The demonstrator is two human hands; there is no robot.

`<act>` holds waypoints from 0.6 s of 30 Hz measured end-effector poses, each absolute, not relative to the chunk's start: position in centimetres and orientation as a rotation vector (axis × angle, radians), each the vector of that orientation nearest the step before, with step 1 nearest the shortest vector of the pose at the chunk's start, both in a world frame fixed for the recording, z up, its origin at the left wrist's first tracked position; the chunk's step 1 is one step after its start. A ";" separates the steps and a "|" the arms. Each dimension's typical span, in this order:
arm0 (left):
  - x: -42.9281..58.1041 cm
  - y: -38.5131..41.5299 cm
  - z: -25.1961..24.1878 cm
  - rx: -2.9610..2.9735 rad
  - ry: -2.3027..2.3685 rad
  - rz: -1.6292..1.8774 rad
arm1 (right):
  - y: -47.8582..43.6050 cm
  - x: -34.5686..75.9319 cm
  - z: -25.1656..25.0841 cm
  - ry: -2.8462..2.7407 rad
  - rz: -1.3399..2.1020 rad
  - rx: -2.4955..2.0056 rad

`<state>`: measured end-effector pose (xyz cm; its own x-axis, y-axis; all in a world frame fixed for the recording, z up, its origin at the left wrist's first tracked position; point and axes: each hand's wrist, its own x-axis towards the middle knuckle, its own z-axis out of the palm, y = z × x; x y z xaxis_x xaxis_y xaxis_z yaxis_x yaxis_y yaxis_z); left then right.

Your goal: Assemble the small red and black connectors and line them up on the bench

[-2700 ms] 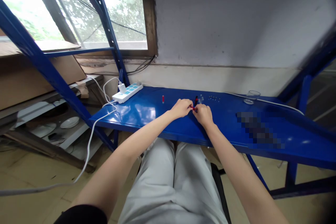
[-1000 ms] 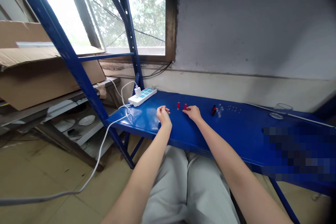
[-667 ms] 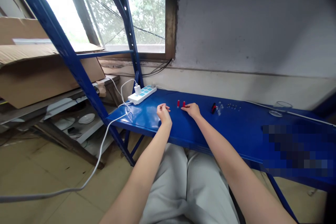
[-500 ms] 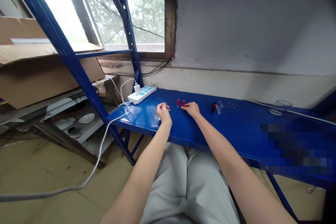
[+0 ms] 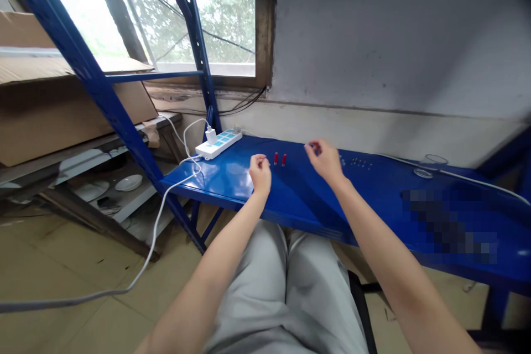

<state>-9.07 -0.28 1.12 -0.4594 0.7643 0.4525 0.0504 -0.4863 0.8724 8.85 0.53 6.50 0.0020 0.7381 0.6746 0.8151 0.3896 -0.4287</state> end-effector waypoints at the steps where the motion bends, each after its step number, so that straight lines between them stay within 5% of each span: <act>1: -8.4 -0.8 1.1 1.497 1.182 1.941 | -0.5 10.0 6.9 -1.633 -0.194 -1.295; 7: -3.5 -2.9 1.2 2.696 0.834 1.163 | -3.3 16.6 4.5 -1.170 -0.464 -1.275; 18: 2.9 -0.8 0.9 2.837 1.393 0.886 | -2.9 18.5 1.7 -1.335 -0.182 -1.969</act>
